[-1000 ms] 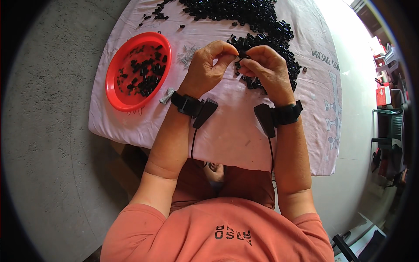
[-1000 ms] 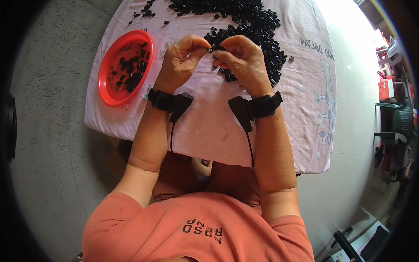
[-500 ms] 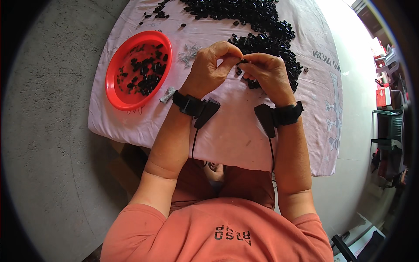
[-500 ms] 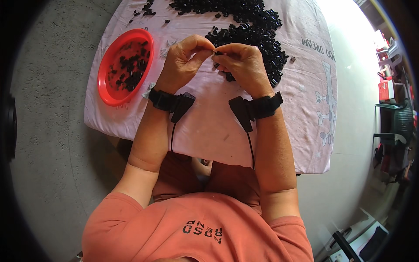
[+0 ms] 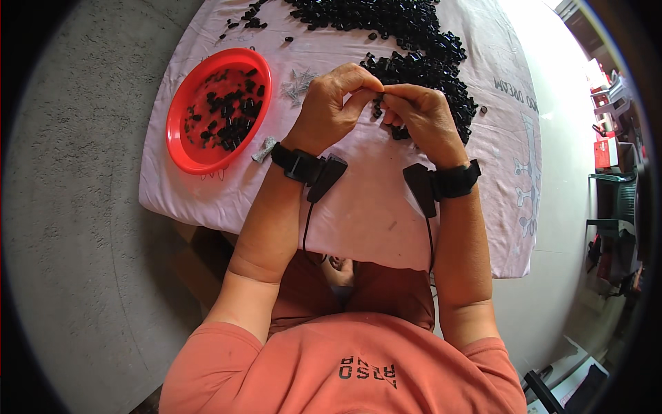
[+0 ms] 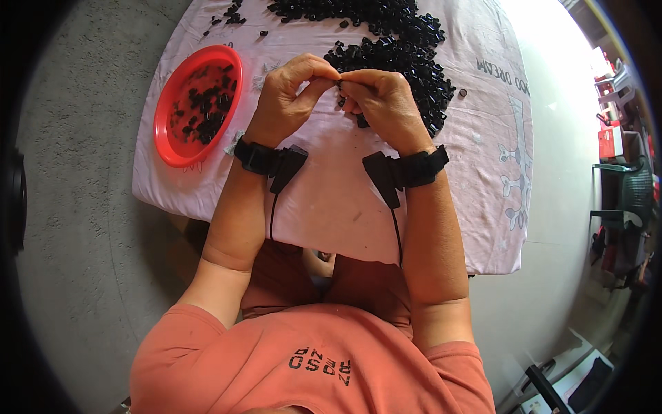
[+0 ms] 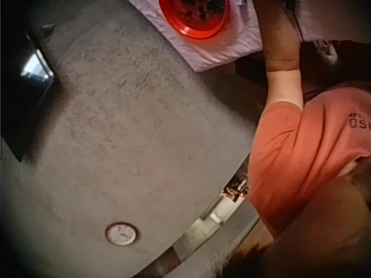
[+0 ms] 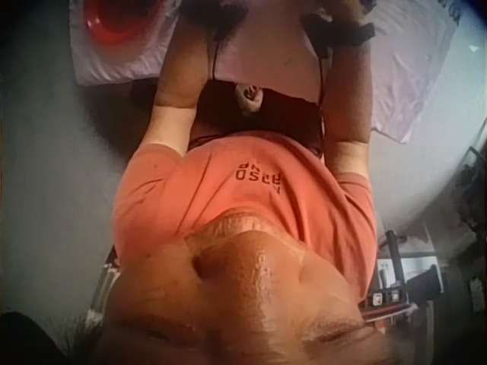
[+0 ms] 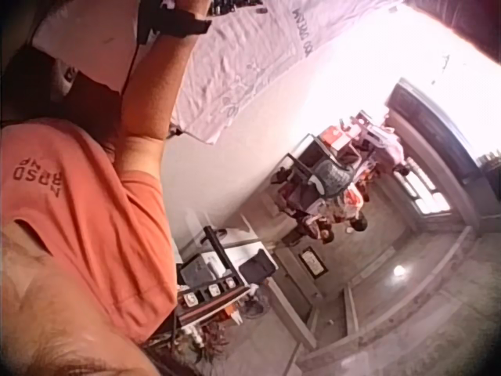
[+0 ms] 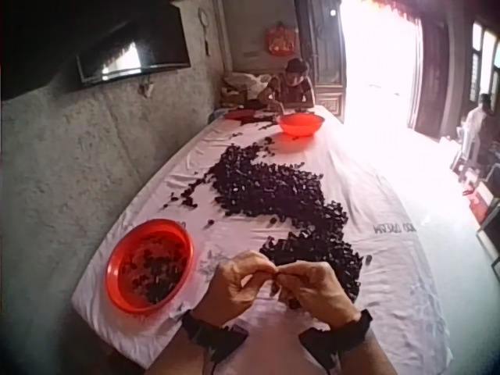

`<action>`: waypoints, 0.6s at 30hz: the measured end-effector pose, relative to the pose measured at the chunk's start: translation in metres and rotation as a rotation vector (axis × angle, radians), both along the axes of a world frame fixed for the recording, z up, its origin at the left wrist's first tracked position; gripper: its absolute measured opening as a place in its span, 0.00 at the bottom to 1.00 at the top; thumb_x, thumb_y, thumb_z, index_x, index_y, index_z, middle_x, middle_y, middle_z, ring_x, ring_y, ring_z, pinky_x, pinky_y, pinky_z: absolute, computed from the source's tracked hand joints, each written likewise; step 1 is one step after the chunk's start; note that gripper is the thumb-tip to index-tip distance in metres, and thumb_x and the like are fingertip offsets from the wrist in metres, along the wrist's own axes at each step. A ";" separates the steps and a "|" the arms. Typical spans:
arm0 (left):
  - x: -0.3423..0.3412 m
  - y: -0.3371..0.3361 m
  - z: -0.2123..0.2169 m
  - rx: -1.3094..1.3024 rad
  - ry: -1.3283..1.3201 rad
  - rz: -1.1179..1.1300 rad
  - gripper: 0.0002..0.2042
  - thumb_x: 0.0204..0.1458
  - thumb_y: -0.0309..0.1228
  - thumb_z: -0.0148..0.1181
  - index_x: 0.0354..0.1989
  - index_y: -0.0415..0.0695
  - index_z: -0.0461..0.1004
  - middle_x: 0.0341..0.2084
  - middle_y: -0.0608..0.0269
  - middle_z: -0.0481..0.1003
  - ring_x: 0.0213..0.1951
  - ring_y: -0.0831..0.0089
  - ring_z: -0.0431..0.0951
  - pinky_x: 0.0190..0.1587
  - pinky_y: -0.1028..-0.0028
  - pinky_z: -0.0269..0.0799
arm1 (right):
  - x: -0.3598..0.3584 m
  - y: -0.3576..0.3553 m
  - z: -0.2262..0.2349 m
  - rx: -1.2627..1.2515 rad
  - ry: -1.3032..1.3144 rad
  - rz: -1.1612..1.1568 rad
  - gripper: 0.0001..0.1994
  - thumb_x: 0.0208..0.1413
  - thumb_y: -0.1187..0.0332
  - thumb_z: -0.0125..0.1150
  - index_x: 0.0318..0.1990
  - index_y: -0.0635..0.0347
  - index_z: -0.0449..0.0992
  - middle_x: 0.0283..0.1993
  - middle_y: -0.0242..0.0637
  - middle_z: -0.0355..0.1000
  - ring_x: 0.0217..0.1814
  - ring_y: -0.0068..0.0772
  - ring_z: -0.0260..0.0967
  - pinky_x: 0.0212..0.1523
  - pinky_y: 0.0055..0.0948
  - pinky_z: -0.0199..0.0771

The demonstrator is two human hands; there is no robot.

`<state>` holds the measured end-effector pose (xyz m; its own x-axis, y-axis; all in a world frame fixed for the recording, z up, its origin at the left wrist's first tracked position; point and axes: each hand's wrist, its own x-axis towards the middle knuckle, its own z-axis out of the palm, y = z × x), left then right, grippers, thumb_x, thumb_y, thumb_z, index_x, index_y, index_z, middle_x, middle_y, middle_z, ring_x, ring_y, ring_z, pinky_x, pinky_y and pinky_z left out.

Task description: Manually assembling small black plastic components by inserting tiny metal pins.

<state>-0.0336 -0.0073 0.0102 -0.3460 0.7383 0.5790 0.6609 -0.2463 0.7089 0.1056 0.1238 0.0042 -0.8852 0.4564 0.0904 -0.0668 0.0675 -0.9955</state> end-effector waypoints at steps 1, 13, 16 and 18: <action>0.000 -0.001 0.001 -0.014 -0.011 0.000 0.04 0.54 0.19 0.62 0.37 0.39 0.78 0.32 0.61 0.78 0.37 0.70 0.79 0.43 0.73 0.74 | 0.000 0.001 -0.001 0.003 0.004 0.002 0.09 0.62 0.71 0.61 0.44 0.69 0.81 0.30 0.32 0.76 0.31 0.18 0.74 0.34 0.19 0.75; 0.003 -0.007 0.002 -0.314 -0.070 0.019 0.04 0.57 0.22 0.61 0.39 0.40 0.78 0.31 0.65 0.78 0.35 0.78 0.76 0.41 0.75 0.72 | 0.001 0.013 -0.007 0.264 -0.110 -0.217 0.09 0.56 0.74 0.64 0.43 0.65 0.81 0.30 0.33 0.79 0.29 0.18 0.76 0.32 0.19 0.77; 0.003 -0.009 0.000 -0.368 -0.215 -0.104 0.04 0.57 0.22 0.60 0.40 0.40 0.78 0.31 0.66 0.78 0.34 0.80 0.75 0.40 0.76 0.72 | 0.001 0.009 -0.003 0.249 -0.128 -0.220 0.10 0.54 0.76 0.64 0.44 0.64 0.81 0.30 0.34 0.79 0.29 0.18 0.76 0.33 0.18 0.77; 0.003 -0.009 -0.002 -0.371 -0.220 -0.150 0.04 0.57 0.21 0.59 0.40 0.39 0.78 0.31 0.66 0.78 0.34 0.81 0.75 0.39 0.77 0.71 | 0.001 0.006 -0.002 0.194 -0.104 -0.212 0.10 0.54 0.76 0.64 0.44 0.64 0.81 0.30 0.34 0.79 0.29 0.18 0.76 0.33 0.19 0.77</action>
<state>-0.0311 -0.0159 0.0086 -0.3049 0.9332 0.1904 0.4612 -0.0302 0.8868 0.1061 0.1299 0.0024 -0.7811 0.6151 0.1076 0.0707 0.2583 -0.9635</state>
